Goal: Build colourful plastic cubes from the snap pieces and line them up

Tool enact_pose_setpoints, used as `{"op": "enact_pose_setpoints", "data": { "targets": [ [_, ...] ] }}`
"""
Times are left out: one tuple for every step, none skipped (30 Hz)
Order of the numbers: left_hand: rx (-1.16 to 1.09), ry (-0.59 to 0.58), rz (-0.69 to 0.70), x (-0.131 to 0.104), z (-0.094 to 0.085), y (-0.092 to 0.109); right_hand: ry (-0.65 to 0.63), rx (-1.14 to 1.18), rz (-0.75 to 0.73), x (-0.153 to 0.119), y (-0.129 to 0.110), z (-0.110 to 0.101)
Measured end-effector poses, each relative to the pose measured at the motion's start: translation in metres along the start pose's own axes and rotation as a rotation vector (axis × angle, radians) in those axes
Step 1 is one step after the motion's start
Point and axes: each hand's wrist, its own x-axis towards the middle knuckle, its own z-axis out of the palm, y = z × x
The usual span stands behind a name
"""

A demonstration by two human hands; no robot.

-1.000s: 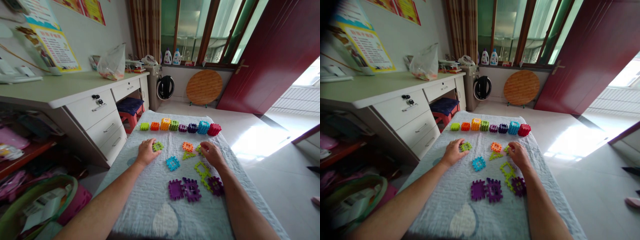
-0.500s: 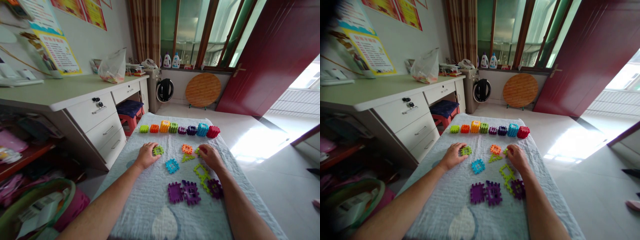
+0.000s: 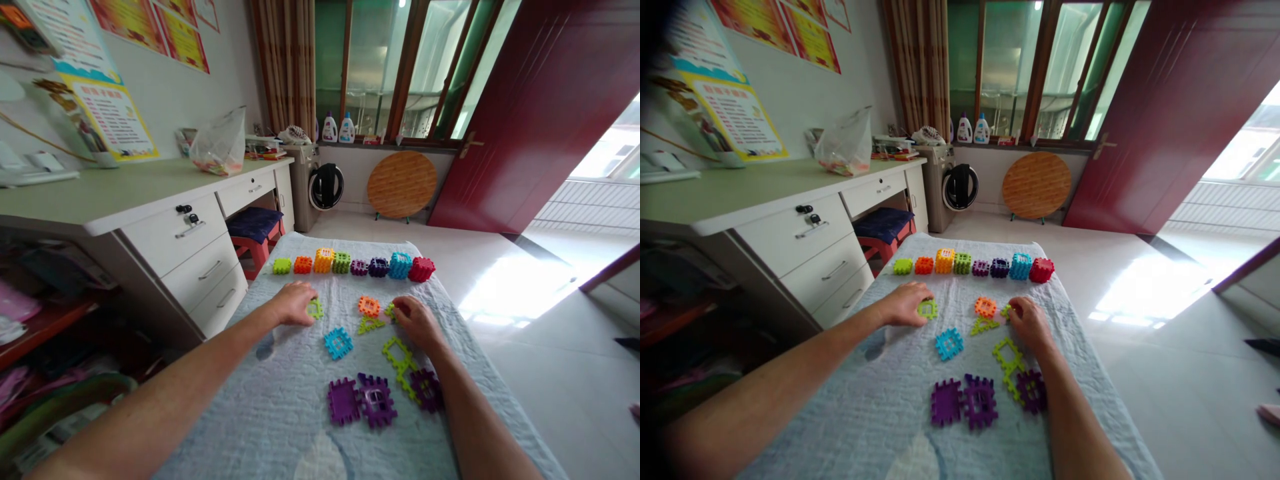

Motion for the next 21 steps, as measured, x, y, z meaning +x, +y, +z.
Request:
{"op": "enact_pose_setpoints", "data": {
  "targets": [
    [-0.007,0.029,0.027,0.009,-0.007,0.001,-0.002,-0.001,0.003,0.000,-0.001,0.000],
    [-0.020,0.068,0.059,0.019,-0.013,0.002,-0.006,-0.002,0.004,0.000,-0.001,-0.001],
    [-0.033,0.117,0.088,0.030,-0.019,0.003,-0.009,-0.004,0.006,0.000,-0.002,-0.001],
    [-0.039,0.160,0.108,0.042,-0.025,0.005,-0.012,-0.006,0.008,0.000,-0.002,-0.001],
    [-0.033,0.207,0.110,0.055,-0.029,0.006,-0.013,-0.006,0.009,0.000,-0.002,-0.001],
    [-0.017,0.239,0.104,0.067,-0.032,0.007,-0.012,-0.005,0.012,0.000,-0.002,-0.001],
    [0.005,0.253,0.091,0.080,-0.034,0.008,-0.014,-0.004,0.013,0.000,-0.002,-0.001],
    [0.031,0.259,0.071,0.091,-0.034,0.009,-0.015,-0.001,0.013,0.000,-0.002,0.000],
    [0.061,0.256,0.046,0.102,-0.033,0.009,-0.015,0.004,0.012,0.000,-0.002,0.000],
    [0.093,0.248,0.019,0.111,-0.032,0.009,-0.015,0.009,0.012,0.000,-0.002,0.000],
    [0.122,0.238,-0.006,0.119,-0.029,0.009,-0.015,0.015,0.013,-0.001,-0.002,0.000],
    [0.147,0.227,-0.026,0.126,-0.027,0.009,-0.015,0.022,0.013,-0.001,-0.002,0.000],
    [0.165,0.217,-0.040,0.132,-0.025,0.009,-0.014,0.029,0.014,-0.001,-0.002,0.000],
    [0.176,0.209,-0.049,0.137,-0.022,0.009,-0.012,0.035,0.015,-0.001,-0.002,0.000],
    [0.180,0.201,-0.052,0.142,-0.021,0.009,-0.013,0.041,0.014,-0.001,-0.002,0.000],
    [0.181,0.193,-0.051,0.146,-0.019,0.008,-0.014,0.045,0.014,-0.001,-0.002,0.000],
    [0.181,0.186,-0.048,0.149,-0.018,0.008,-0.015,0.047,0.014,-0.001,-0.002,0.000],
    [0.183,0.177,-0.043,0.152,-0.017,0.008,-0.014,0.050,0.015,-0.001,-0.002,0.000],
    [0.185,0.168,-0.037,0.155,-0.016,0.008,-0.015,0.052,0.015,-0.001,-0.002,0.000],
    [0.188,0.158,-0.029,0.158,-0.016,0.007,-0.013,0.054,0.014,-0.001,-0.002,0.000],
    [0.190,0.148,-0.023,0.160,-0.015,0.007,-0.013,0.057,0.014,-0.001,-0.002,0.000]
  ]
}}
